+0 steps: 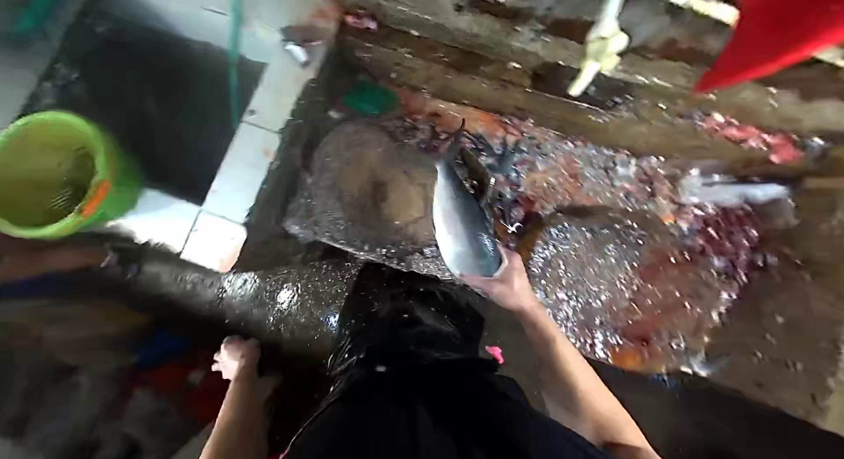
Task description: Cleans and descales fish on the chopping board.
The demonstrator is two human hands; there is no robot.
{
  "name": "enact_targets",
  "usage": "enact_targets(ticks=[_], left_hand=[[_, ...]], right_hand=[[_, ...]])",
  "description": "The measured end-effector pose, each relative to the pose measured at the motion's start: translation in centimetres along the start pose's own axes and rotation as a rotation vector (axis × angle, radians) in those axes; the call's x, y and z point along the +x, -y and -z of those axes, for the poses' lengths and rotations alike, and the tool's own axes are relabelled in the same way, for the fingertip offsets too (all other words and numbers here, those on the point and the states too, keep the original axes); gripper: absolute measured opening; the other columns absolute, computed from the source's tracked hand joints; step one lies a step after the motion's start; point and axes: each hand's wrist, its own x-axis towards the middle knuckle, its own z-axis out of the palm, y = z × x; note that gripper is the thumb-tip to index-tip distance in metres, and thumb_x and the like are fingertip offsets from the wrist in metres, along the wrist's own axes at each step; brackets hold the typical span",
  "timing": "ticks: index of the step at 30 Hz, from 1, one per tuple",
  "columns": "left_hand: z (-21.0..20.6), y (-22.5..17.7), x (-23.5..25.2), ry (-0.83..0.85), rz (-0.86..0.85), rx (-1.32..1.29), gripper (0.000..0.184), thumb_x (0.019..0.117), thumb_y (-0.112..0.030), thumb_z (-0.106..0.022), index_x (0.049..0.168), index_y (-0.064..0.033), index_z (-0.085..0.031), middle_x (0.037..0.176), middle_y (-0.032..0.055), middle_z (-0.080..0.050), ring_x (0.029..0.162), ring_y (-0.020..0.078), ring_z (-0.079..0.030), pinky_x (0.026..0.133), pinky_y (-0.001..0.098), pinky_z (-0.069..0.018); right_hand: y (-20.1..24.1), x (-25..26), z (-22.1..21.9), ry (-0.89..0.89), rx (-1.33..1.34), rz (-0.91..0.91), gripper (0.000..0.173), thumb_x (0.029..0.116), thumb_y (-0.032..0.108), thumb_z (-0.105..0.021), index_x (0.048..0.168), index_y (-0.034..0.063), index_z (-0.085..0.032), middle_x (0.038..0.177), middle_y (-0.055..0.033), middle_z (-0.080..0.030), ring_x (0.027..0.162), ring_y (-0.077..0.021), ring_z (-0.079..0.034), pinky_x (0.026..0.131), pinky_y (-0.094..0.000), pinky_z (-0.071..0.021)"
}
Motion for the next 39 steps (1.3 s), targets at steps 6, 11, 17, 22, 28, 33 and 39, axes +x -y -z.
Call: enact_targets(ticks=[6, 11, 17, 22, 28, 33, 39], left_hand=[[0.0, -22.4, -18.0, 0.752, -0.857, -0.876, 0.052, 0.1036, -0.028, -0.056, 0.143, 0.005, -0.05, 0.131, 0.0187, -0.067, 0.113, 0.0296, -0.07, 0.093, 0.0488, -0.0614], [1.0, -30.2, -26.7, 0.815, -0.634, -1.211, 0.051, 0.0931, -0.03, -0.074, 0.135, -0.0059, -0.058, 0.115, 0.0132, -0.072, 0.103, 0.0246, -0.071, 0.09, 0.0478, -0.0603], [1.3, -30.8, -18.7, 0.775, -0.355, -1.477, 0.05, 0.0881, -0.011, -0.072, 0.135, -0.0049, -0.054, 0.121, 0.0185, -0.068, 0.109, 0.0313, -0.068, 0.092, 0.0539, -0.058], [1.9, -30.0, -18.3, 0.762, -0.39, -1.424, 0.055, 0.0812, -0.007, -0.074, 0.133, -0.0092, -0.054, 0.119, 0.0126, -0.067, 0.106, 0.0258, -0.068, 0.088, 0.0506, -0.0582], [1.9, -30.6, -18.1, 0.819, -0.441, -1.363, 0.055, 0.0915, -0.025, -0.07, 0.14, -0.0097, -0.049, 0.112, 0.0114, -0.07, 0.096, 0.0214, -0.071, 0.082, 0.0437, -0.0617], [1.7, -34.8, -18.4, 0.75, -0.589, -1.233, 0.059, 0.0819, -0.023, -0.08, 0.13, 0.0004, -0.057, 0.107, 0.0166, -0.073, 0.093, 0.0269, -0.074, 0.082, 0.0479, -0.0637], [-3.7, -39.8, -18.4, 0.35, -0.814, -0.306, 0.07, 0.0887, -0.056, -0.07, 0.131, -0.0004, -0.06, 0.109, 0.0236, -0.071, 0.105, 0.0403, -0.07, 0.091, 0.0638, -0.0553]], right_hand=[[1.4, 4.0, -4.9, -0.193, -0.282, -0.179, 0.072, 0.0692, 0.035, -0.089, 0.127, 0.0024, -0.062, 0.101, -0.0141, -0.074, 0.093, -0.0281, -0.073, 0.084, -0.0551, -0.06], [5.6, 4.3, -7.7, 0.083, -0.436, 0.332, 0.063, 0.08, 0.034, -0.079, 0.133, 0.0041, -0.061, 0.132, -0.0171, -0.063, 0.118, -0.0322, -0.064, 0.093, -0.0528, -0.0565], [-7.9, 10.7, 1.8, -0.097, -0.465, -0.228, 0.059, 0.0904, 0.026, -0.074, 0.142, 0.0046, -0.055, 0.14, -0.0297, -0.054, 0.124, -0.048, -0.057, 0.098, -0.0695, -0.049], [-13.0, 14.6, 2.7, 0.088, -0.684, -0.483, 0.079, 0.0809, 0.015, -0.081, 0.148, 0.001, -0.043, 0.138, -0.0375, -0.053, 0.117, -0.0576, -0.059, 0.091, -0.0744, -0.05], [-10.4, 17.3, 5.5, 0.076, -0.733, -0.642, 0.055, 0.0893, 0.033, -0.069, 0.126, -0.0061, -0.059, 0.115, -0.0353, -0.065, 0.108, -0.053, -0.065, 0.086, -0.0739, -0.0499], [-6.3, 14.3, 7.6, -0.043, -0.463, -0.529, 0.044, 0.0993, 0.044, -0.059, 0.121, 0.007, -0.065, 0.093, -0.0221, -0.069, 0.073, -0.0367, -0.069, 0.068, -0.0609, -0.0562], [-1.9, 9.2, -5.2, -0.136, -0.523, -0.353, 0.059, 0.1093, 0.044, -0.04, 0.15, 0.0022, -0.038, 0.095, -0.021, -0.07, 0.086, -0.0374, -0.072, 0.079, -0.0583, -0.0592]])
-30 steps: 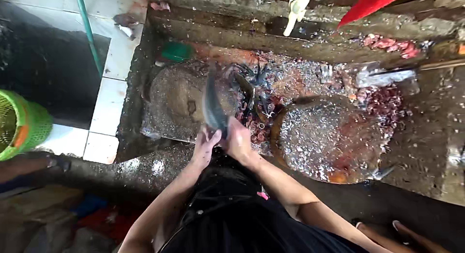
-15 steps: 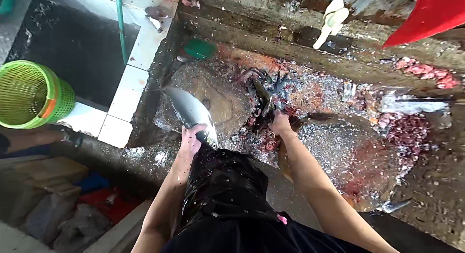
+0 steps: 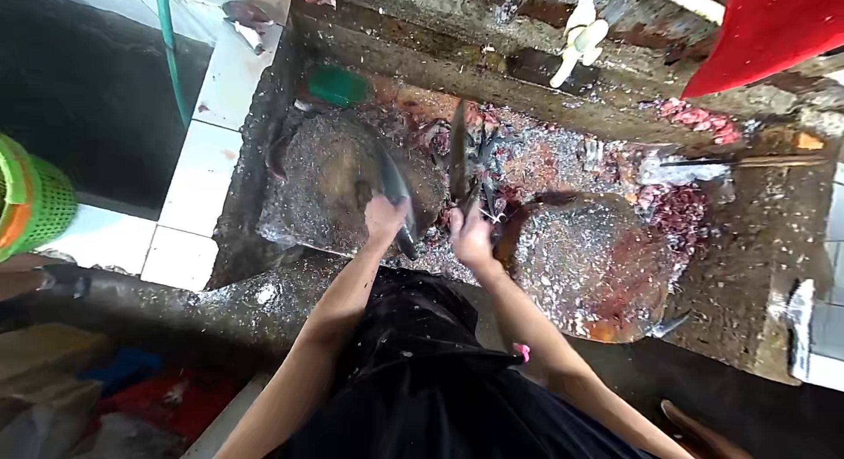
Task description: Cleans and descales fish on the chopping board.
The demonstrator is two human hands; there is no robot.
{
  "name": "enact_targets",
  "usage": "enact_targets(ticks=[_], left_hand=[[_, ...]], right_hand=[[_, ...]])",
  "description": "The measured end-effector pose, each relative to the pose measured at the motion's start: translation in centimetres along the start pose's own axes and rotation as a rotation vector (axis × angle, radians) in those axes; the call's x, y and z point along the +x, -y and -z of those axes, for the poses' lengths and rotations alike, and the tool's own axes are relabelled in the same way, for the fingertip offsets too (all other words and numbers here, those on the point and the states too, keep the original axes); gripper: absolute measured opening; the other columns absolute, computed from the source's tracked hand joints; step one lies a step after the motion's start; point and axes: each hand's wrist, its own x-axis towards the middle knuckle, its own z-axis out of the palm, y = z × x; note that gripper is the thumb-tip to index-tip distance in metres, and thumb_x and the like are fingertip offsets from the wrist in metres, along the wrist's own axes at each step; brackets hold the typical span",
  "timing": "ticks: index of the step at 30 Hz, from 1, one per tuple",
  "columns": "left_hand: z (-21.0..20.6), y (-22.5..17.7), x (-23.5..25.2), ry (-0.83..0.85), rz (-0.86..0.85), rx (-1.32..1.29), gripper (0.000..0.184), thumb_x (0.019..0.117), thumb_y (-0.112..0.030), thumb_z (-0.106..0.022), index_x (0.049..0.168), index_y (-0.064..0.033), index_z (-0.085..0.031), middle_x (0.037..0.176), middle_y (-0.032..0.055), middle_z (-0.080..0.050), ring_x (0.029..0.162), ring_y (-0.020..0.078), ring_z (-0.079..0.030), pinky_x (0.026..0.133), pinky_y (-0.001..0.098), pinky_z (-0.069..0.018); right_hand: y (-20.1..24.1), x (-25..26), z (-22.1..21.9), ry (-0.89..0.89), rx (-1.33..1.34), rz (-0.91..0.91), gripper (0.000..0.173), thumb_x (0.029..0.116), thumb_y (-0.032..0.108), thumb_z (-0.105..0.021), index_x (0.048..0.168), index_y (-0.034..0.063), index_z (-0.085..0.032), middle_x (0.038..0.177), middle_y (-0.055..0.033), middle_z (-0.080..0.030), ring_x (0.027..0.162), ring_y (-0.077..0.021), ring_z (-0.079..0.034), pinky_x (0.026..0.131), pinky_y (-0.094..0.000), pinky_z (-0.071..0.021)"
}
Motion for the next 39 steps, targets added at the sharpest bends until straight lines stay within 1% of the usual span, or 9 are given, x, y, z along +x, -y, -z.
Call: enact_targets(ticks=[5, 8, 12, 17, 21, 24, 28, 34, 39], left_hand=[[-0.3, -0.3, 0.6, 0.03, 0.01, 0.047, 0.069, 0.0924, -0.052, -0.067, 0.134, 0.0028, -0.055, 0.11, 0.0238, -0.071, 0.107, 0.0404, -0.07, 0.092, 0.0608, -0.056], [-0.4, -0.5, -0.2, 0.039, 0.038, 0.05, 0.072, 0.0955, -0.053, -0.063, 0.14, 0.0031, -0.05, 0.113, 0.025, -0.07, 0.109, 0.0409, -0.069, 0.094, 0.0605, -0.0554], [-1.2, 0.5, -0.4, 0.026, -0.002, 0.001, 0.072, 0.1007, -0.055, -0.051, 0.143, 0.0034, -0.045, 0.113, 0.0238, -0.07, 0.109, 0.0385, -0.069, 0.093, 0.0591, -0.0566], [-2.8, 2.0, -1.3, 0.006, -0.076, -0.056, 0.07, 0.1063, -0.049, -0.032, 0.149, 0.0055, -0.033, 0.127, 0.0278, -0.063, 0.116, 0.0392, -0.067, 0.097, 0.0567, -0.0553], [-3.8, 2.5, -1.1, -0.049, -0.091, -0.093, 0.071, 0.1061, -0.049, -0.029, 0.153, 0.0039, -0.028, 0.133, 0.0267, -0.059, 0.119, 0.0362, -0.065, 0.098, 0.0532, -0.0554], [-3.7, 2.2, -0.9, -0.053, -0.094, -0.101, 0.073, 0.1053, -0.051, -0.029, 0.154, 0.0033, -0.027, 0.133, 0.0265, -0.06, 0.119, 0.0362, -0.065, 0.098, 0.0542, -0.0551], [-3.8, 2.9, -1.0, -0.043, -0.137, -0.096, 0.075, 0.1055, -0.053, -0.025, 0.154, 0.0038, -0.026, 0.13, 0.0277, -0.061, 0.117, 0.0389, -0.066, 0.097, 0.0566, -0.055], [-4.0, 3.8, -1.2, -0.082, -0.105, -0.202, 0.068, 0.1075, -0.05, -0.031, 0.155, -0.0012, -0.031, 0.125, 0.0223, -0.067, 0.119, 0.0327, -0.066, 0.101, 0.0536, -0.0532], [-3.3, 3.8, -1.0, -0.026, -0.108, -0.162, 0.071, 0.1068, -0.052, -0.027, 0.154, 0.0006, -0.029, 0.119, 0.0258, -0.068, 0.113, 0.039, -0.068, 0.096, 0.0592, -0.0544]], right_hand=[[2.8, -0.3, 0.9, 0.185, 0.13, -0.088, 0.058, 0.1052, 0.061, -0.041, 0.122, 0.01, -0.062, 0.084, -0.0163, -0.066, 0.069, -0.0324, -0.067, 0.063, -0.0557, -0.0564], [4.5, -1.5, 0.4, -0.063, 0.195, 0.122, 0.055, 0.1082, 0.056, -0.034, 0.139, 0.0135, -0.051, 0.081, -0.0118, -0.063, 0.063, -0.0269, -0.064, 0.054, -0.0508, -0.0555], [4.9, 0.4, -3.3, 0.204, -0.01, 0.006, 0.06, 0.1078, 0.056, -0.035, 0.137, 0.0057, -0.051, 0.105, -0.024, -0.069, 0.093, -0.0425, -0.072, 0.076, -0.064, -0.0574], [3.5, -3.1, -1.4, -0.057, 0.204, 0.101, 0.053, 0.1089, 0.053, -0.035, 0.127, 0.0084, -0.056, 0.073, -0.0097, -0.061, 0.059, -0.0257, -0.063, 0.053, -0.0494, -0.0546], [0.7, -4.6, -5.1, 0.218, 0.037, -0.109, 0.056, 0.1093, 0.053, -0.033, 0.127, 0.0055, -0.057, 0.091, -0.0179, -0.07, 0.083, -0.0349, -0.071, 0.074, -0.0571, -0.058], [1.8, -3.9, -2.0, 0.269, 0.183, -0.156, 0.063, 0.1059, 0.063, -0.035, 0.11, 0.0075, -0.064, 0.075, -0.0138, -0.062, 0.063, -0.0298, -0.063, 0.059, -0.0529, -0.054], [3.0, -6.0, 0.7, -0.081, 0.386, 0.077, 0.049, 0.1087, 0.054, -0.037, 0.123, 0.0112, -0.056, 0.061, -0.0065, -0.053, 0.044, -0.021, -0.052, 0.04, -0.0426, -0.0479], [0.3, -4.3, -5.3, 0.241, 0.027, -0.068, 0.058, 0.1086, 0.055, -0.034, 0.121, 0.0053, -0.061, 0.092, -0.0183, -0.07, 0.086, -0.0362, -0.071, 0.076, -0.0591, -0.057], [4.6, -3.1, 0.4, -0.049, 0.179, 0.178, 0.052, 0.1077, 0.052, -0.039, 0.111, 0.0057, -0.061, 0.071, -0.0086, -0.06, 0.061, -0.0244, -0.063, 0.057, -0.0484, -0.0538]])
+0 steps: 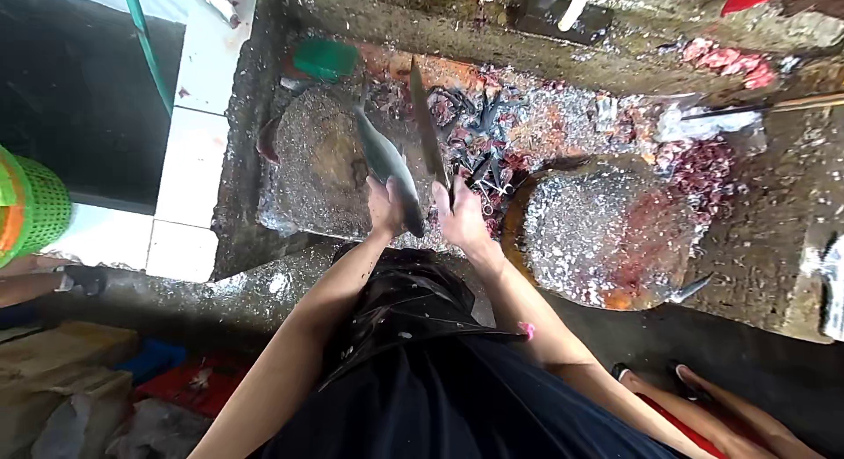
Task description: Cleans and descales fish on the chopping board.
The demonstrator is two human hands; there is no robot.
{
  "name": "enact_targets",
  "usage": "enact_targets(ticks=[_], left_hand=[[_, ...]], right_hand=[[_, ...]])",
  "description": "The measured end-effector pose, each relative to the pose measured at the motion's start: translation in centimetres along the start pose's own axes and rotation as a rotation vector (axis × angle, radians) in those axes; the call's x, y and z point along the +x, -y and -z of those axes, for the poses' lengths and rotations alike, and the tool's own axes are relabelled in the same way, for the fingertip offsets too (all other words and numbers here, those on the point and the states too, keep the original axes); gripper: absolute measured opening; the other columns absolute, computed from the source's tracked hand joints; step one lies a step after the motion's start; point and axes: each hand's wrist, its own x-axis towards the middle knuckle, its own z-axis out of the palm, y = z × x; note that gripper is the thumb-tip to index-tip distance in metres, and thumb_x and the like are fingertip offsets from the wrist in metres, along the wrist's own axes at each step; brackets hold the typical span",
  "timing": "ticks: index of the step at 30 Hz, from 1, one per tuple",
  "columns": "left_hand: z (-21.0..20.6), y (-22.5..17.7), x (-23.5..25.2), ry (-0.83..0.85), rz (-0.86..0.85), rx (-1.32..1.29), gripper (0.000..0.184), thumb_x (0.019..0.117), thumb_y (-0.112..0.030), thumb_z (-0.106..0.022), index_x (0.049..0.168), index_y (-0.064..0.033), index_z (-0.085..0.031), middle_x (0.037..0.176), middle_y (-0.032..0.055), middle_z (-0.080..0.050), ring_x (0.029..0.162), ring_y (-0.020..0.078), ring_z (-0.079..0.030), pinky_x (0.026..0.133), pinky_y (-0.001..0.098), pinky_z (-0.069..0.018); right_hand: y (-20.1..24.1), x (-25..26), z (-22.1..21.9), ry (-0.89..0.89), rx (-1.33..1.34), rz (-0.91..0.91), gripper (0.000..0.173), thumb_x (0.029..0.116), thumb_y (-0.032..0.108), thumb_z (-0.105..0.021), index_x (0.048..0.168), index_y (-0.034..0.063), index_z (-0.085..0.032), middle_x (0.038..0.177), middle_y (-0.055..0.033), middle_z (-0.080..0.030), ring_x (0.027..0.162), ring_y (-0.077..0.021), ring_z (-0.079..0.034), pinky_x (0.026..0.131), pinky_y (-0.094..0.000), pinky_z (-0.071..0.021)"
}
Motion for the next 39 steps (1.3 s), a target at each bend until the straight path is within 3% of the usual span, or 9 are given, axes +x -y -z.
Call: enact_targets(ticks=[4, 7, 10, 17, 20, 24, 28, 35, 39], left_hand=[[-0.3, 0.1, -0.3, -0.042, 0.003, -0.07, 0.068, 0.1077, -0.052, -0.032, 0.155, -0.0027, -0.033, 0.124, 0.0215, -0.067, 0.118, 0.0314, -0.067, 0.102, 0.0528, -0.0534], [1.0, -1.1, 0.5, -0.028, 0.121, -0.009, 0.078, 0.0907, -0.058, -0.066, 0.141, -0.0004, -0.049, 0.118, 0.0209, -0.07, 0.114, 0.0347, -0.068, 0.097, 0.0588, -0.0544], [4.2, -2.4, 2.6, 0.02, 0.091, 0.139, 0.069, 0.071, -0.046, -0.086, 0.117, 0.0015, -0.067, 0.109, 0.0236, -0.072, 0.106, 0.041, -0.069, 0.092, 0.0641, -0.0547], [8.8, -1.9, 3.8, 0.254, -0.689, 0.865, 0.087, 0.0608, -0.011, -0.089, 0.141, -0.0205, -0.057, 0.15, 0.0196, -0.049, 0.143, 0.0451, -0.039, 0.112, 0.0686, -0.0338], [8.8, 1.1, 3.6, 0.131, -0.473, 0.344, 0.064, 0.0718, -0.017, -0.082, 0.131, -0.0047, -0.061, 0.142, 0.0234, -0.053, 0.137, 0.0419, -0.046, 0.113, 0.0596, -0.0413], [7.1, -0.6, 5.0, -0.078, 0.101, -0.019, 0.087, 0.0728, -0.033, -0.091, 0.142, 0.0006, -0.049, 0.131, 0.0247, -0.063, 0.125, 0.0394, -0.061, 0.106, 0.0586, -0.0497], [4.9, -3.1, 7.1, 0.119, 0.128, 0.119, 0.067, 0.0803, -0.05, -0.081, 0.123, 0.0001, -0.065, 0.115, 0.0228, -0.07, 0.112, 0.04, -0.067, 0.095, 0.0645, -0.0528], [4.4, -6.0, 7.2, 0.248, -0.004, 0.444, 0.081, 0.0988, -0.062, -0.05, 0.15, -0.0003, -0.037, 0.12, 0.0252, -0.068, 0.113, 0.0417, -0.068, 0.092, 0.0635, -0.055], [4.3, -5.6, 7.1, 0.272, -0.033, 0.421, 0.074, 0.1061, -0.059, -0.033, 0.151, -0.0003, -0.033, 0.121, 0.0264, -0.068, 0.114, 0.043, -0.068, 0.092, 0.0643, -0.0546]], right_hand=[[-2.6, 3.7, -3.0, 0.181, -0.147, -0.044, 0.055, 0.1087, 0.049, -0.038, 0.126, 0.0017, -0.058, 0.093, -0.0184, -0.07, 0.087, -0.0342, -0.072, 0.077, -0.0562, -0.0592], [-4.9, 4.1, -1.3, 0.407, -0.157, -0.223, 0.065, 0.106, 0.063, -0.036, 0.12, 0.0056, -0.064, 0.103, -0.0233, -0.068, 0.095, -0.041, -0.07, 0.08, -0.0645, -0.0549], [-7.8, 3.1, 0.6, 0.215, -0.113, -0.31, 0.07, 0.103, 0.068, -0.037, 0.111, 0.006, -0.068, 0.093, -0.0232, -0.069, 0.083, -0.0422, -0.069, 0.072, -0.0658, -0.0544], [-3.5, -1.0, 5.2, -0.391, 0.173, 0.074, 0.047, 0.1099, 0.046, -0.035, 0.124, 0.006, -0.055, 0.062, -0.003, -0.057, 0.046, -0.0184, -0.057, 0.044, -0.0429, -0.0534], [-4.9, -1.1, 1.3, -0.349, 0.089, 0.101, 0.049, 0.1076, 0.036, -0.038, 0.135, -0.0029, -0.05, 0.073, -0.0099, -0.063, 0.059, -0.0228, -0.064, 0.056, -0.0466, -0.0576], [-7.1, 1.0, -3.5, 0.129, -0.231, -0.301, 0.054, 0.1083, 0.05, -0.038, 0.126, 0.0032, -0.057, 0.093, -0.0204, -0.07, 0.088, -0.0387, -0.072, 0.076, -0.0585, -0.0576], [-3.6, 1.9, -1.5, 0.217, -0.229, -0.217, 0.059, 0.1062, 0.057, -0.037, 0.117, 0.0057, -0.063, 0.09, -0.0201, -0.069, 0.083, -0.0386, -0.071, 0.071, -0.0608, -0.0565], [-0.9, 6.8, -3.0, 0.32, -0.317, -0.264, 0.058, 0.106, 0.056, -0.037, 0.125, 0.0057, -0.06, 0.106, -0.0227, -0.07, 0.099, -0.0419, -0.071, 0.08, -0.064, -0.0571], [2.1, 7.0, 0.7, 0.036, -0.041, -0.103, 0.059, 0.105, 0.058, -0.044, 0.109, 0.0048, -0.069, 0.087, -0.0161, -0.068, 0.083, -0.0327, -0.07, 0.076, -0.0575, -0.0559]])
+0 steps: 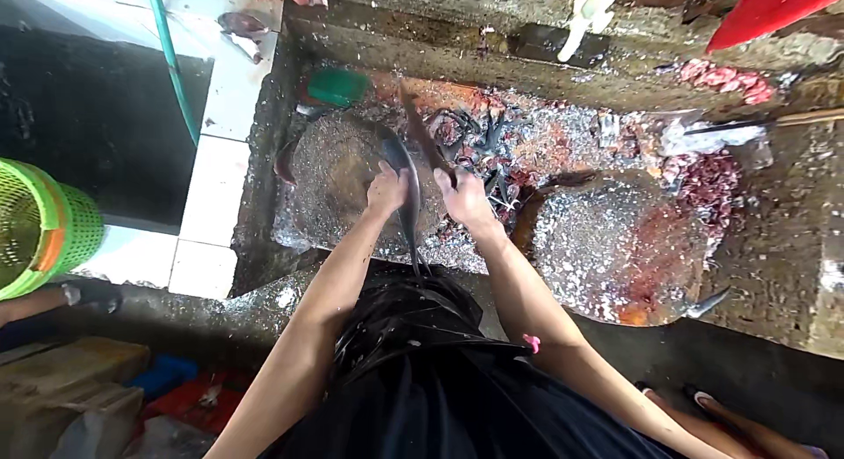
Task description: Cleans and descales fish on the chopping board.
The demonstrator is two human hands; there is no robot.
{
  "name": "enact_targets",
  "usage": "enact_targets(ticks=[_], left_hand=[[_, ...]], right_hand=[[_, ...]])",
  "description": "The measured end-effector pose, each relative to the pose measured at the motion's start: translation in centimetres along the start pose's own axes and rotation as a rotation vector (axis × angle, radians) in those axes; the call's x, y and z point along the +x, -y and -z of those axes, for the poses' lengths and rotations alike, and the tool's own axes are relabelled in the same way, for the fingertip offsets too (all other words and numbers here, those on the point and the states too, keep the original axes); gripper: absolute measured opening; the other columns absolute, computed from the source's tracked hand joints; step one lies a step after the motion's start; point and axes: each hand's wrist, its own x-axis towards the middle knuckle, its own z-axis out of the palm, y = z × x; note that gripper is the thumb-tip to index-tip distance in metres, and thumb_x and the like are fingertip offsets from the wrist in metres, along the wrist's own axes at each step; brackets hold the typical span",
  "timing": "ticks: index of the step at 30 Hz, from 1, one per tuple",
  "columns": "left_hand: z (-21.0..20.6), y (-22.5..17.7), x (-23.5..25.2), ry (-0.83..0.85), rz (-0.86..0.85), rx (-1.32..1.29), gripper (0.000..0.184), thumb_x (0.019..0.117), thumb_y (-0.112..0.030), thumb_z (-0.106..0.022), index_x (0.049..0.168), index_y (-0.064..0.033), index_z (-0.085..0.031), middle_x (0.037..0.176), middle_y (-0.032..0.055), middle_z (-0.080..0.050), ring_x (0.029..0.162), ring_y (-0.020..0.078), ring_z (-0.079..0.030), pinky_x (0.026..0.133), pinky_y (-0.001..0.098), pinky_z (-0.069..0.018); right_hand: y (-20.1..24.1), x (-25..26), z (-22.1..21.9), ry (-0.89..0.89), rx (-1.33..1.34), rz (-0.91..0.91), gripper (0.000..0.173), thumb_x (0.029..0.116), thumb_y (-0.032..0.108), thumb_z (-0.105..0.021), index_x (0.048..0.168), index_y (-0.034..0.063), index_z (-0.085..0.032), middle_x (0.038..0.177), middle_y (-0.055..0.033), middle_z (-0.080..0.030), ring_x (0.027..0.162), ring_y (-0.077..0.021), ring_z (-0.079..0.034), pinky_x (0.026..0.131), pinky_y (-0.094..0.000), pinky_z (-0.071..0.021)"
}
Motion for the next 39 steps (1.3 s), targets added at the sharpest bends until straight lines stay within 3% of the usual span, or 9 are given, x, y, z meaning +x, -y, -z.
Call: enact_targets(ticks=[3, 8, 15, 20, 25, 30, 34, 36, 39], left_hand=[[0.0, 0.3, -0.2, 0.013, 0.001, 0.009, 0.072, 0.107, -0.058, -0.03, 0.152, -0.0014, -0.032, 0.123, 0.0268, -0.066, 0.115, 0.0439, -0.067, 0.093, 0.0646, -0.0542], [-0.3, 1.2, -0.4, 0.037, 0.016, -0.082, 0.079, 0.1028, -0.06, -0.042, 0.152, 0.0004, -0.034, 0.126, 0.0264, -0.065, 0.118, 0.0411, -0.066, 0.097, 0.0627, -0.0531], [-4.5, 2.8, -1.1, -0.151, 0.065, -0.618, 0.055, 0.0873, -0.039, -0.075, 0.125, -0.0019, -0.063, 0.111, 0.0181, -0.072, 0.106, 0.0307, -0.07, 0.095, 0.0552, -0.0561], [-4.9, 2.7, -1.1, -0.162, 0.042, -0.545, 0.063, 0.0883, -0.044, -0.074, 0.132, -0.0022, -0.059, 0.118, 0.0181, -0.071, 0.113, 0.0299, -0.069, 0.098, 0.0553, -0.0549], [-4.9, 3.2, -0.5, -0.166, 0.012, -0.538, 0.059, 0.0903, -0.044, -0.072, 0.132, -0.0029, -0.06, 0.117, 0.017, -0.071, 0.112, 0.0285, -0.069, 0.098, 0.0542, -0.0547], [-3.8, 3.3, -1.2, -0.213, 0.077, -0.869, 0.043, 0.0814, -0.027, -0.079, 0.115, -0.0022, -0.068, 0.106, 0.015, -0.073, 0.101, 0.0264, -0.071, 0.09, 0.0514, -0.058], [-2.4, 2.8, -4.7, -0.316, 0.151, -1.419, 0.073, 0.0887, -0.028, -0.074, 0.152, -0.0109, -0.041, 0.133, 0.0166, -0.063, 0.116, 0.0292, -0.065, 0.091, 0.0527, -0.0583], [-2.8, 3.2, -7.8, -0.262, 0.183, -1.416, 0.082, 0.0952, -0.031, -0.073, 0.16, -0.0176, -0.024, 0.131, 0.0174, -0.062, 0.099, 0.0275, -0.069, 0.073, 0.0465, -0.0615], [-2.7, 5.9, -11.5, 0.093, 0.179, -0.958, 0.036, 0.1, -0.025, -0.065, 0.129, -0.0038, -0.061, 0.095, 0.0128, -0.07, 0.061, 0.0167, -0.06, 0.056, 0.033, -0.053]], right_hand=[[-0.8, 1.0, -3.0, -0.359, 0.241, 0.317, 0.047, 0.1096, 0.04, -0.04, 0.124, -0.0015, -0.058, 0.068, -0.0063, -0.059, 0.056, -0.0192, -0.061, 0.055, -0.0418, -0.0557], [-1.3, 4.0, -5.1, 0.229, -0.145, -0.127, 0.065, 0.106, 0.059, -0.036, 0.12, 0.0021, -0.065, 0.114, -0.0248, -0.068, 0.109, -0.0415, -0.068, 0.089, -0.0645, -0.0539], [-2.6, -3.3, -3.2, -0.3, 0.188, 0.198, 0.043, 0.1091, 0.039, -0.042, 0.122, 0.0021, -0.061, 0.072, -0.0062, -0.062, 0.059, -0.0186, -0.063, 0.058, -0.0427, -0.0566], [-5.1, -3.8, -4.9, 0.182, -0.167, -0.175, 0.062, 0.1054, 0.059, -0.036, 0.114, 0.0047, -0.065, 0.096, -0.0204, -0.07, 0.093, -0.0386, -0.071, 0.078, -0.0604, -0.0569], [-4.0, -4.4, -4.2, -0.098, 0.003, -0.006, 0.054, 0.1071, 0.05, -0.04, 0.12, 0.0023, -0.063, 0.082, -0.0134, -0.068, 0.075, -0.0288, -0.07, 0.069, -0.0518, -0.058], [-5.6, -3.9, -3.8, 0.214, -0.063, -0.17, 0.067, 0.1028, 0.067, -0.036, 0.112, 0.008, -0.065, 0.087, -0.0206, -0.068, 0.076, -0.0392, -0.07, 0.064, -0.0628, -0.0558], [-4.7, -5.9, 1.4, 0.045, 0.081, -0.054, 0.05, 0.1062, 0.055, -0.044, 0.134, 0.0153, -0.055, 0.077, -0.013, -0.066, 0.06, -0.0305, -0.065, 0.055, -0.0562, -0.0553], [-5.1, -7.0, 3.5, -0.031, 0.162, -0.097, 0.039, 0.1031, 0.047, -0.049, 0.123, 0.0165, -0.064, 0.074, -0.0101, -0.066, 0.054, -0.0273, -0.063, 0.048, -0.0532, -0.0528], [-4.1, -6.7, 5.8, -0.08, 0.037, -0.172, 0.052, 0.1045, 0.062, -0.04, 0.128, 0.0195, -0.057, 0.074, -0.0114, -0.061, 0.055, -0.0302, -0.06, 0.048, -0.055, -0.0491]])
